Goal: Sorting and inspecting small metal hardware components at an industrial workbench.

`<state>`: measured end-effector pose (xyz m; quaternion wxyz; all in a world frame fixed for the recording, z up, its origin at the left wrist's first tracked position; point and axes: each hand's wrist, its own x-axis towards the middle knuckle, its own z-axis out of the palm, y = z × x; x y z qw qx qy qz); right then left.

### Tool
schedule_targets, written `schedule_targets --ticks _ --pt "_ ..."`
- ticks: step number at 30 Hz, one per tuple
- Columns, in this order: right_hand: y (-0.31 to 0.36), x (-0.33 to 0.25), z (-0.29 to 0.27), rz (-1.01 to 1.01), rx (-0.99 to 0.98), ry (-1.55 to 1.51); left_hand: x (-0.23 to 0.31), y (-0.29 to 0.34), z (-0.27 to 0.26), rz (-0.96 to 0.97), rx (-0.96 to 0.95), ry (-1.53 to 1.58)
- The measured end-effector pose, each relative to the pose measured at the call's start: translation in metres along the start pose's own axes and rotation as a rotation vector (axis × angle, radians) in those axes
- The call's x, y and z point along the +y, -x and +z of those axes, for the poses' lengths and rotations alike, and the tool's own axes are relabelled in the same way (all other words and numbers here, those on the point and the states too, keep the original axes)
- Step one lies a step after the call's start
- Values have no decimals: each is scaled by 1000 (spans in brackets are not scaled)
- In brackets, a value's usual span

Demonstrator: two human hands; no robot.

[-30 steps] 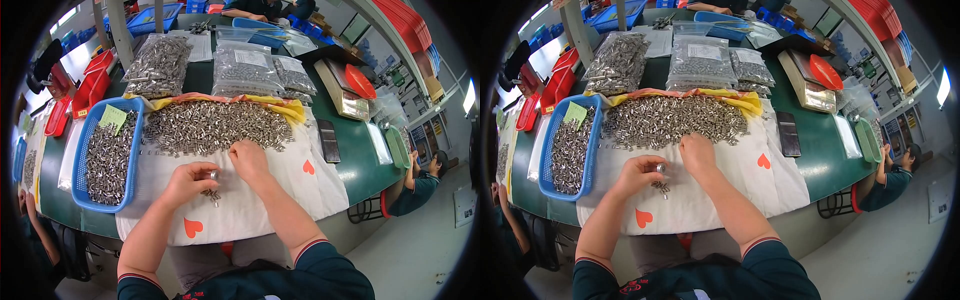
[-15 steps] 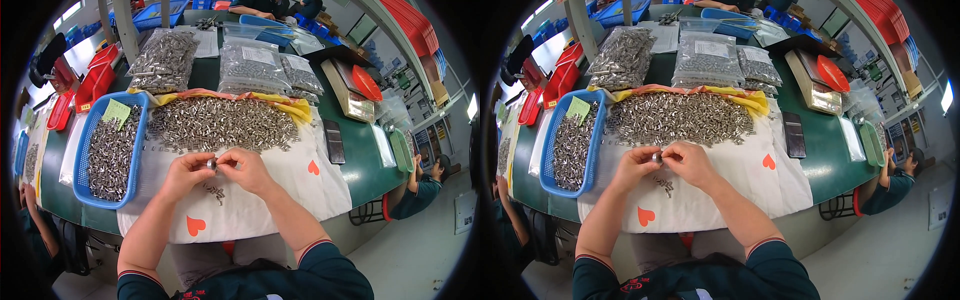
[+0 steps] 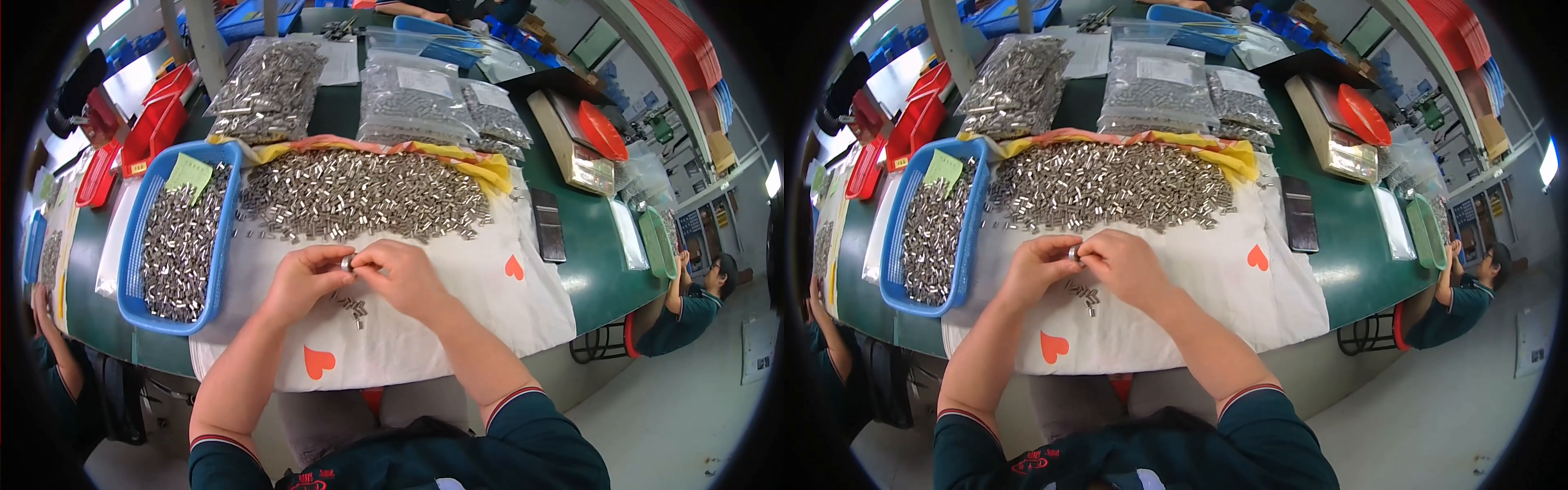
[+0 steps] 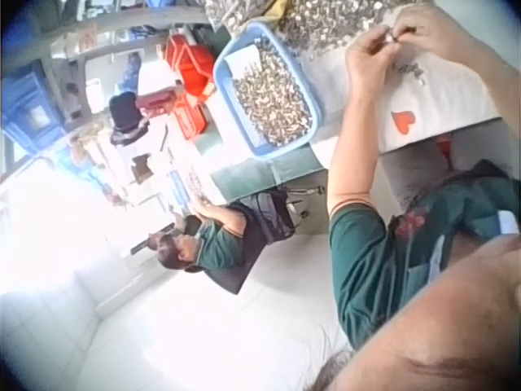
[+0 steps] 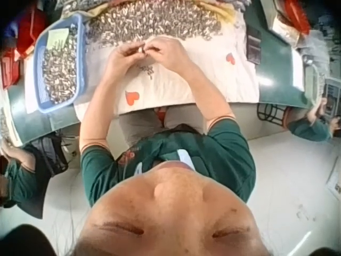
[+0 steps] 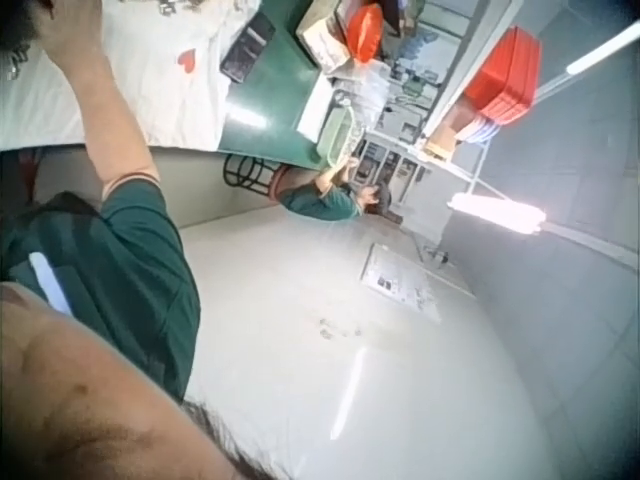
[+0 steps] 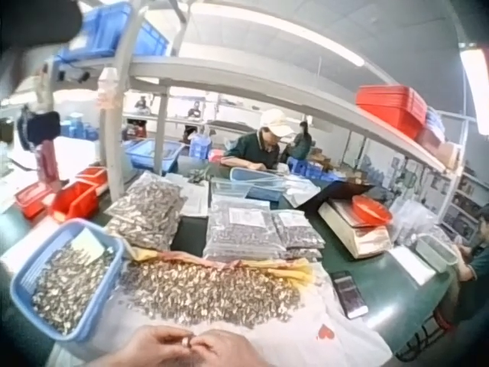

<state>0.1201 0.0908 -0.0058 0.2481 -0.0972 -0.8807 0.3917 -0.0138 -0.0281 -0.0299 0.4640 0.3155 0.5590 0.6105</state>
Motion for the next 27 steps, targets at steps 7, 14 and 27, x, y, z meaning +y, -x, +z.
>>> schedule_targets --ticks 7,14,27 --pt "-8 4 -20 431 -196 -238 6 4 3 -83 -116 -43" --pt "-16 30 -1 213 84 269 14 12 9 20 -269 -358" --pt "-12 26 6 209 -22 362 7 7 3 -43 -175 -131"
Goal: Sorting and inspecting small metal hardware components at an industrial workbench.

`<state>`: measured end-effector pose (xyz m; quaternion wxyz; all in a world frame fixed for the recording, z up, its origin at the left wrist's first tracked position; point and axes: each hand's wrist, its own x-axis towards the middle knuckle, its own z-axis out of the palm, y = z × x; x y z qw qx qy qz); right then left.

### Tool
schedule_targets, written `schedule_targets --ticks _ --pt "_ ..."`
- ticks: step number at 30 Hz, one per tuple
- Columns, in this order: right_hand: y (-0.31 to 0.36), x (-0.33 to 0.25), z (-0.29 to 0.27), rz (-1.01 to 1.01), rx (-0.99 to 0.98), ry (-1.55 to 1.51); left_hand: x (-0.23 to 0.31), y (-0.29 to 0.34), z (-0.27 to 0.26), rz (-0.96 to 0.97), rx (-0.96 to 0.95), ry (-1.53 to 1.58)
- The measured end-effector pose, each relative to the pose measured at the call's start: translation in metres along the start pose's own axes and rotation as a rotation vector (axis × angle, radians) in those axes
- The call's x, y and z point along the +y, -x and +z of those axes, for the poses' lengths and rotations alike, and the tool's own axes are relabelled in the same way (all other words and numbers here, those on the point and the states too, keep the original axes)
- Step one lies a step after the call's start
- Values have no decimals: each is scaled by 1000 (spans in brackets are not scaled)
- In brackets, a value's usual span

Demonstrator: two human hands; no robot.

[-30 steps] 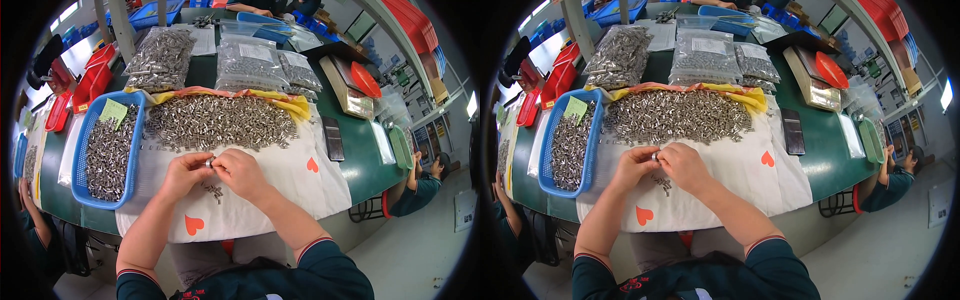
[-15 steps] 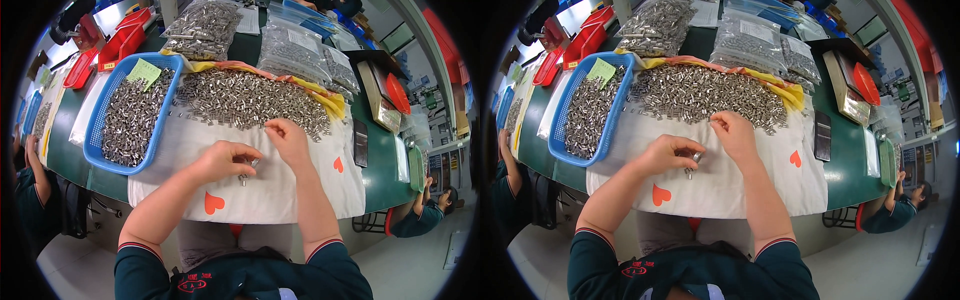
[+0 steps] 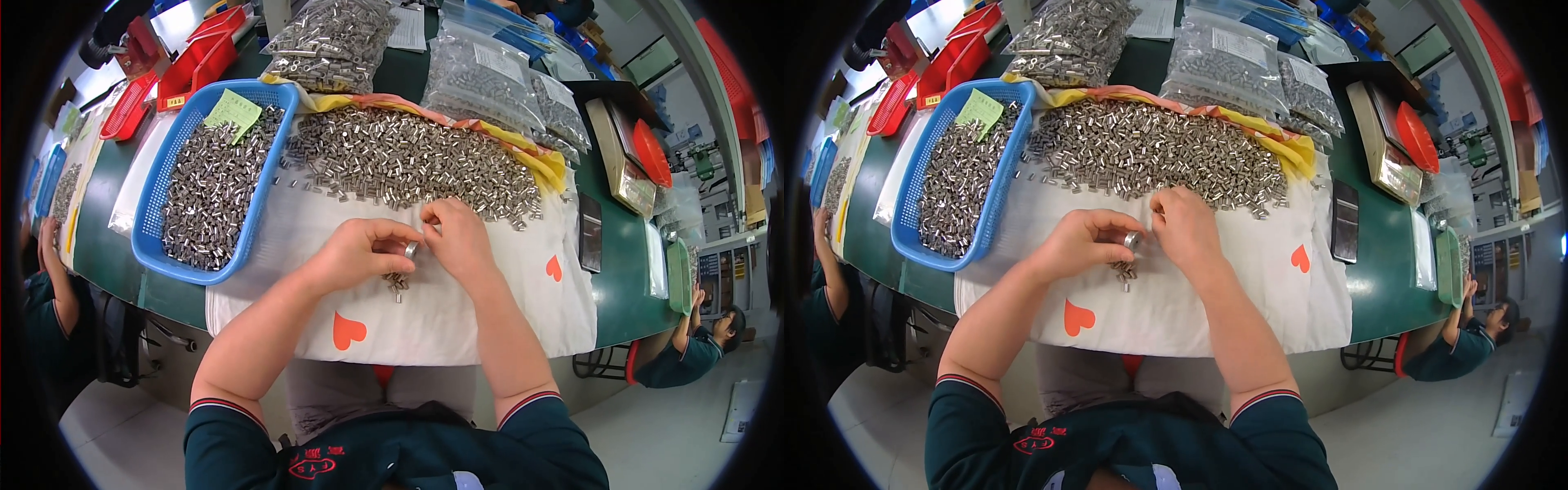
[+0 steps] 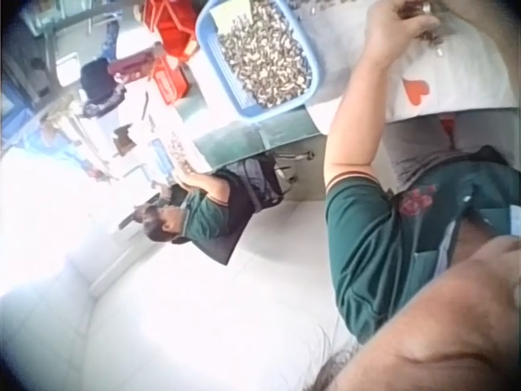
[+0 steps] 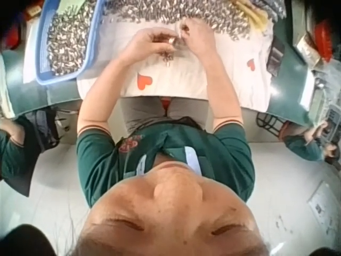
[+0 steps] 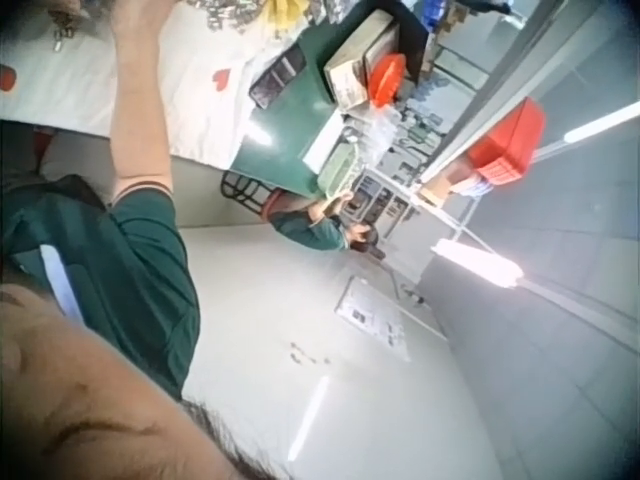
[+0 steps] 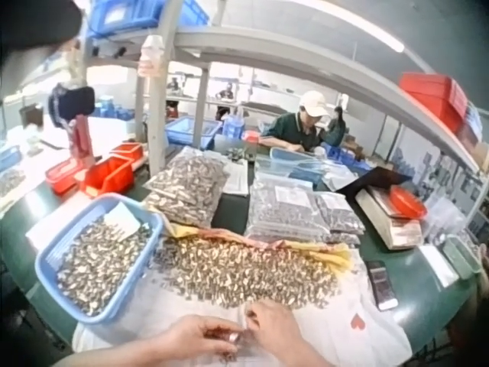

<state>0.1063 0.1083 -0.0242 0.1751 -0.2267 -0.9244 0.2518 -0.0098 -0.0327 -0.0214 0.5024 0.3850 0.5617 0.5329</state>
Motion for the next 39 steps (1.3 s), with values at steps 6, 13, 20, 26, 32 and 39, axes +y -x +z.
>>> schedule_targets --ticks 6,13,20,26,32,39 --pt "5 -9 -3 -114 4 158 -5 -6 -5 23 96 181" --pt "11 -15 -10 222 -121 -1034 -4 -6 -7 78 131 340" --pt "10 -24 -14 4 -34 -620 -5 -5 -7 76 129 326" --pt "12 -29 -12 -168 58 -337 -3 -4 -5 40 187 177" --pt "13 -30 -15 -197 69 -317 -4 -4 -5 48 197 109" --pt "7 -16 -24 143 -185 -579 -6 -2 -3 14 84 175"
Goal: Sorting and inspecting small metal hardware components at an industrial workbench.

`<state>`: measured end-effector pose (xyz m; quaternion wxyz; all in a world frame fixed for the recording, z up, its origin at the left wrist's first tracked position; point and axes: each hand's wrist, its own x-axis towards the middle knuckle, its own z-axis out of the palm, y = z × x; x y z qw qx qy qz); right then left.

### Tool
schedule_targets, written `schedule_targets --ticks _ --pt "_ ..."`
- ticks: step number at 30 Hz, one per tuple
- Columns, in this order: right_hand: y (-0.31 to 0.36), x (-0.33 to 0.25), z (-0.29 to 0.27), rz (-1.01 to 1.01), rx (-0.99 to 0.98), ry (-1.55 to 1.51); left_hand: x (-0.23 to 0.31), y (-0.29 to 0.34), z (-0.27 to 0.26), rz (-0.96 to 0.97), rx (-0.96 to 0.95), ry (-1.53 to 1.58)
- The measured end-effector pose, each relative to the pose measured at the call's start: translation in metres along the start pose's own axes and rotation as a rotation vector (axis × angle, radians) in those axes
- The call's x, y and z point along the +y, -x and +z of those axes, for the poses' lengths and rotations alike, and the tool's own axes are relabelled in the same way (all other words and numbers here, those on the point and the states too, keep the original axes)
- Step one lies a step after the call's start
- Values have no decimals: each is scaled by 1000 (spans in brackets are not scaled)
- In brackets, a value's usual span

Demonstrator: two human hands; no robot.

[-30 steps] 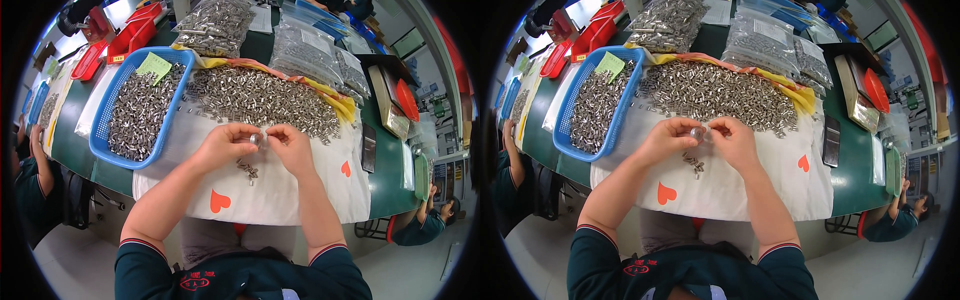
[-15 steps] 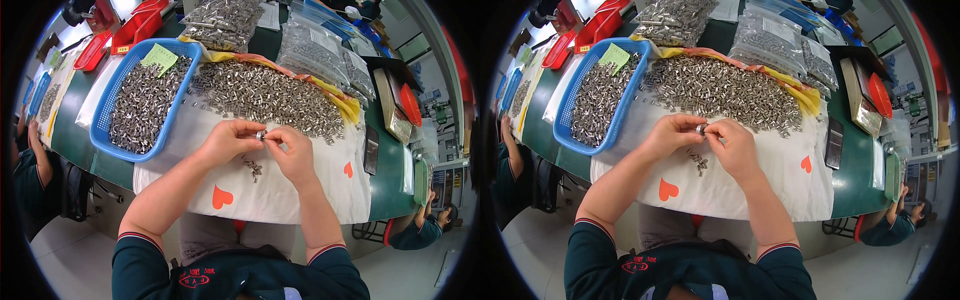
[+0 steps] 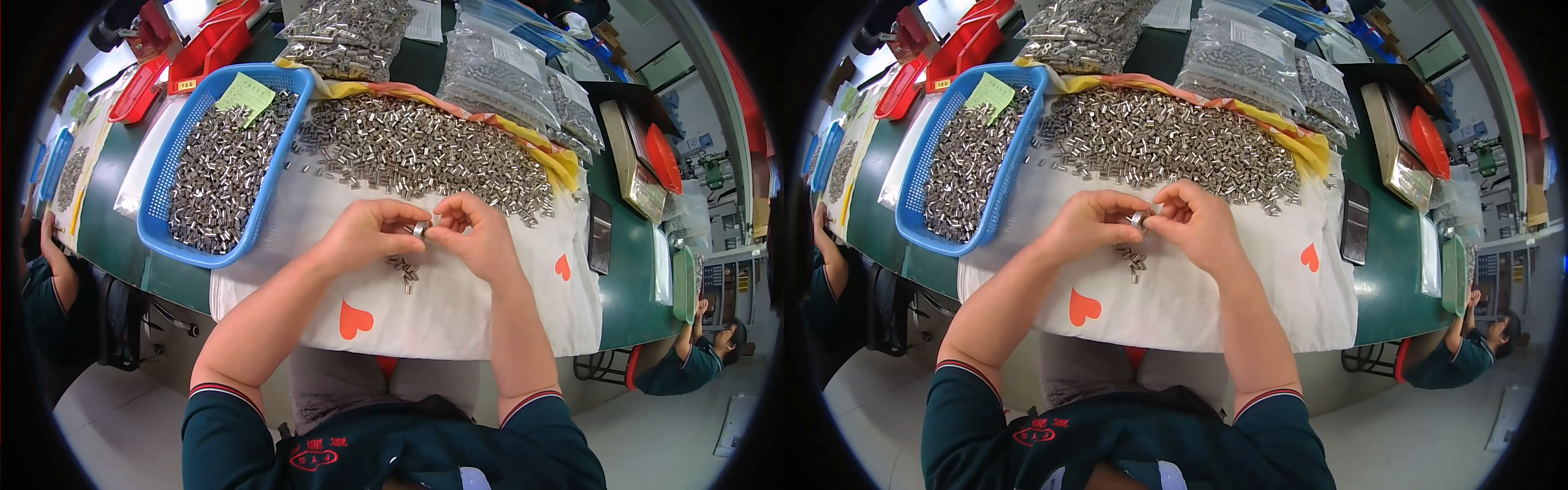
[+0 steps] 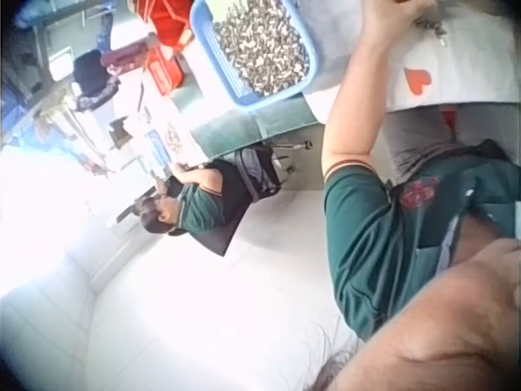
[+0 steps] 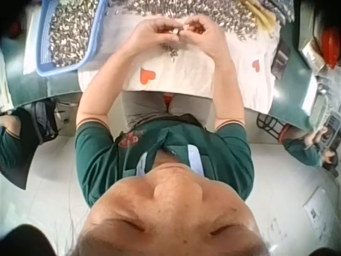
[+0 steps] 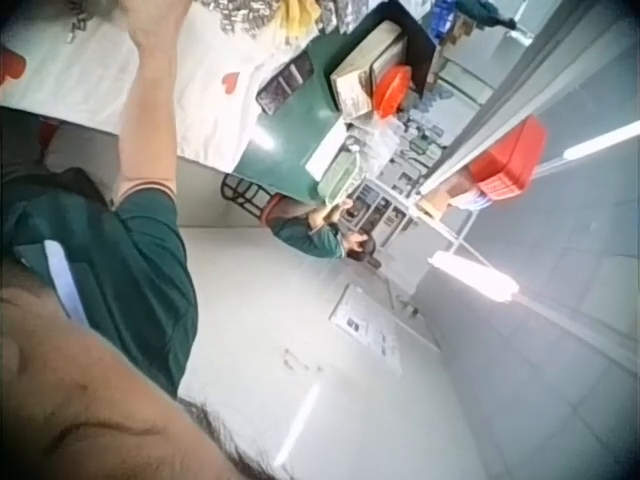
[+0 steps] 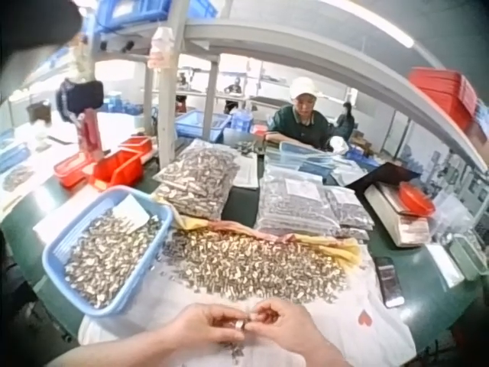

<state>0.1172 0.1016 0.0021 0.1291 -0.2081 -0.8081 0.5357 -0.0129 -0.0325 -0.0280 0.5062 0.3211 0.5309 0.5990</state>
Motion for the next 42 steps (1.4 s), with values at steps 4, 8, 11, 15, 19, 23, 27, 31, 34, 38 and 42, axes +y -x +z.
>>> schedule_targets --ticks 4,8,11,15,19,23,27,31,34,38,42 --pt "-12 24 -14 -16 276 40 7 2 7 -49 -121 -163" --pt "-19 25 2 -98 316 479 11 6 7 -18 -172 -320" --pt "-24 31 10 -233 358 703 11 6 6 -51 -171 -256" --pt "-20 31 13 -269 324 757 5 3 4 9 -161 -258" --pt "-17 24 12 -228 251 779 10 4 5 -40 -125 -179" --pt "-16 21 10 -233 206 800 4 0 1 -8 -112 -70" --pt "-17 27 9 -324 210 762 7 0 1 -21 -106 -39" --pt "-7 5 10 -7 160 215 4 -1 -2 5 -13 109" --pt "-2 9 6 -72 73 -173 5 -4 -3 18 42 77" --pt "0 3 9 -151 58 -56 2 -3 -3 29 48 133" --pt "3 -5 12 -264 91 155 -1 -3 -6 39 44 54"
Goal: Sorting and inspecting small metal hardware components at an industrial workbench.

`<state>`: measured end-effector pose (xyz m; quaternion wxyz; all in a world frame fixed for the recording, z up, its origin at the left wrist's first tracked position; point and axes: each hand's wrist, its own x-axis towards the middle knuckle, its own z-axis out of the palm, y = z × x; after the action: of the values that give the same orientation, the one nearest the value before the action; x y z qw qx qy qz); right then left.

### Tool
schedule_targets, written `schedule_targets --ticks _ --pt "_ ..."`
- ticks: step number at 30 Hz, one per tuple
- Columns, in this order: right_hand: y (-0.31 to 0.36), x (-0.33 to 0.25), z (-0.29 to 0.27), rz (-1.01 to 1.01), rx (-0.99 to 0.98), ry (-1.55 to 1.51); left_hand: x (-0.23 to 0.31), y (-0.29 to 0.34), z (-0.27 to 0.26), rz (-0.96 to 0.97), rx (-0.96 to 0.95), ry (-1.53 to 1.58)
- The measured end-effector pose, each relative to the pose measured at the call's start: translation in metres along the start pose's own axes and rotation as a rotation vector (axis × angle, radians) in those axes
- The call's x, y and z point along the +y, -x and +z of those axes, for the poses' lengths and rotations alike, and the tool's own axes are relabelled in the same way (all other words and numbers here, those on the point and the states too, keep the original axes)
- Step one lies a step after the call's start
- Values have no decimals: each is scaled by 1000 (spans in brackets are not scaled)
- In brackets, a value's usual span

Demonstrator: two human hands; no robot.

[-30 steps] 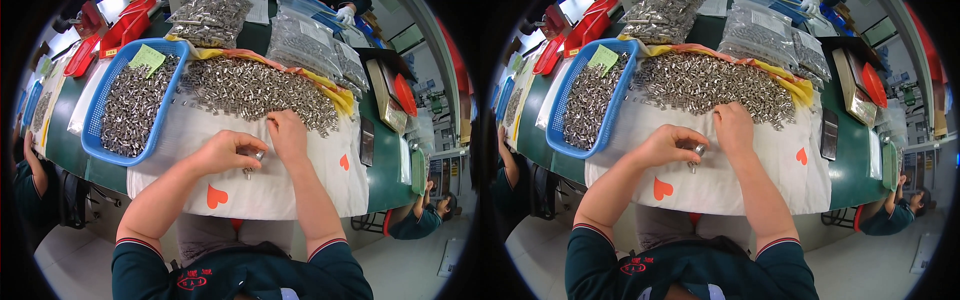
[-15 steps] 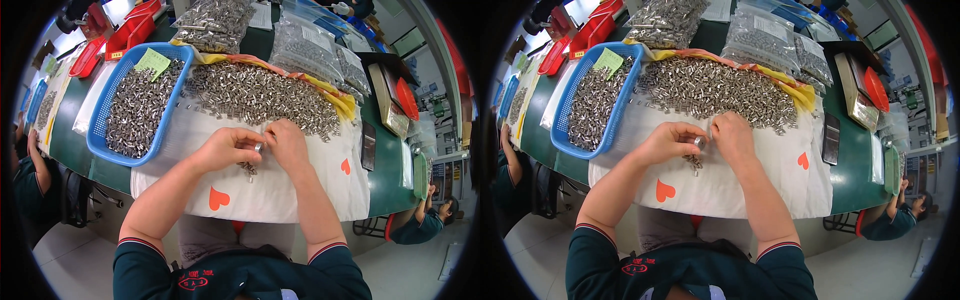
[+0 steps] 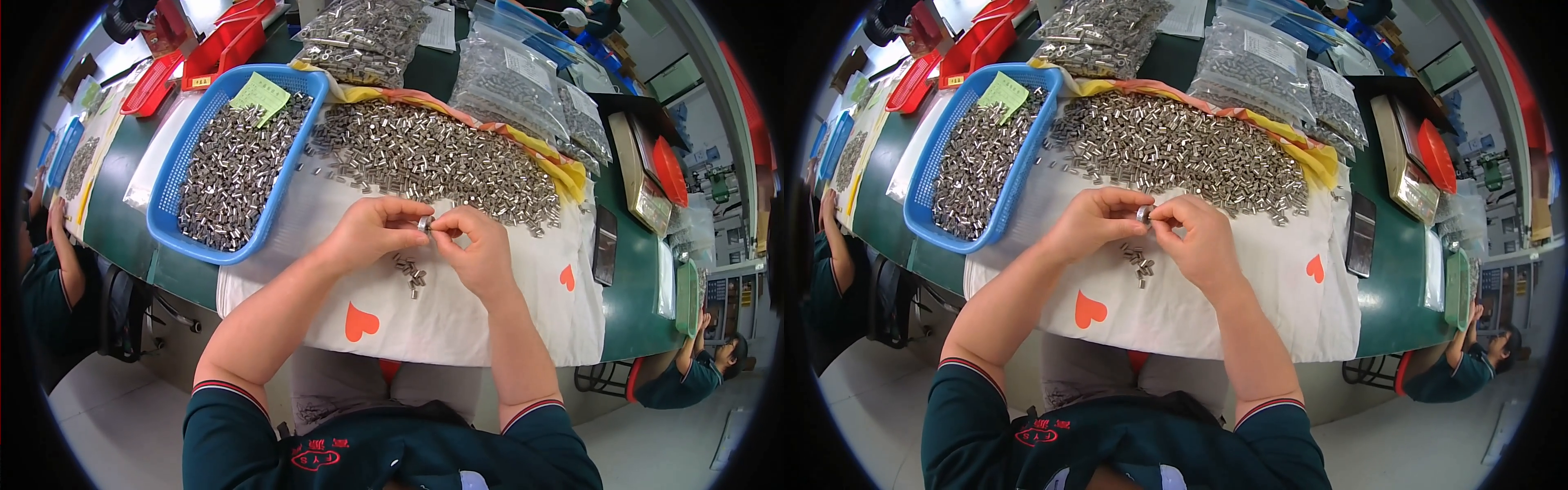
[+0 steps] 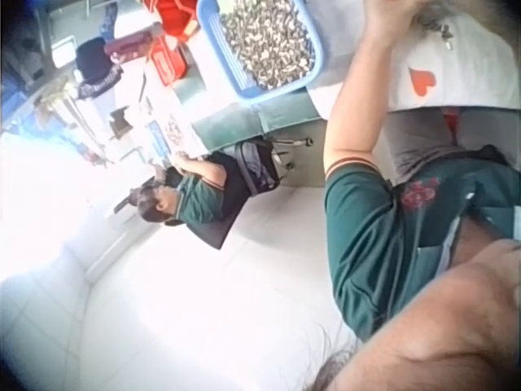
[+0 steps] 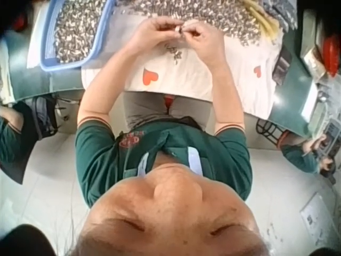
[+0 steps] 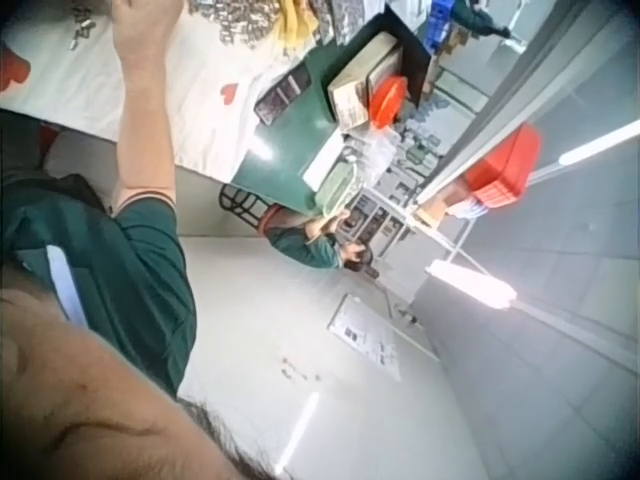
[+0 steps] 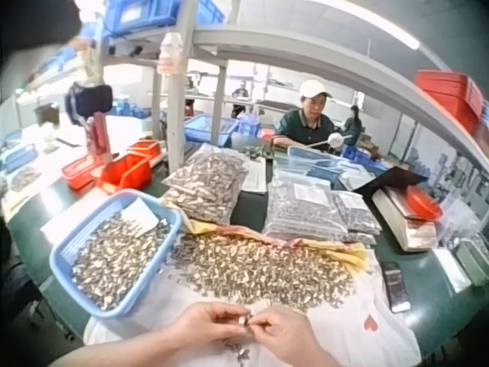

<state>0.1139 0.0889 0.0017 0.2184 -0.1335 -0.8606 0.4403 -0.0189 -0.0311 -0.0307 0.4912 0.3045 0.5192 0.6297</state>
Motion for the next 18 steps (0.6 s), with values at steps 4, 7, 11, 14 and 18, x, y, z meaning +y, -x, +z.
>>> schedule_targets --ticks 4,7,11,14,18 --pt "2 -1 5 -116 42 204 2 1 5 1 39 -115" --pt "1 -2 0 -75 9 81 5 2 5 -8 48 -171" --pt "2 9 -9 85 -92 -86 4 2 8 -36 -24 -91" --pt "-1 12 -13 267 -132 -168 0 3 8 -22 -49 -89" --pt "-6 21 -33 342 36 -139 12 10 14 -34 -137 -342"
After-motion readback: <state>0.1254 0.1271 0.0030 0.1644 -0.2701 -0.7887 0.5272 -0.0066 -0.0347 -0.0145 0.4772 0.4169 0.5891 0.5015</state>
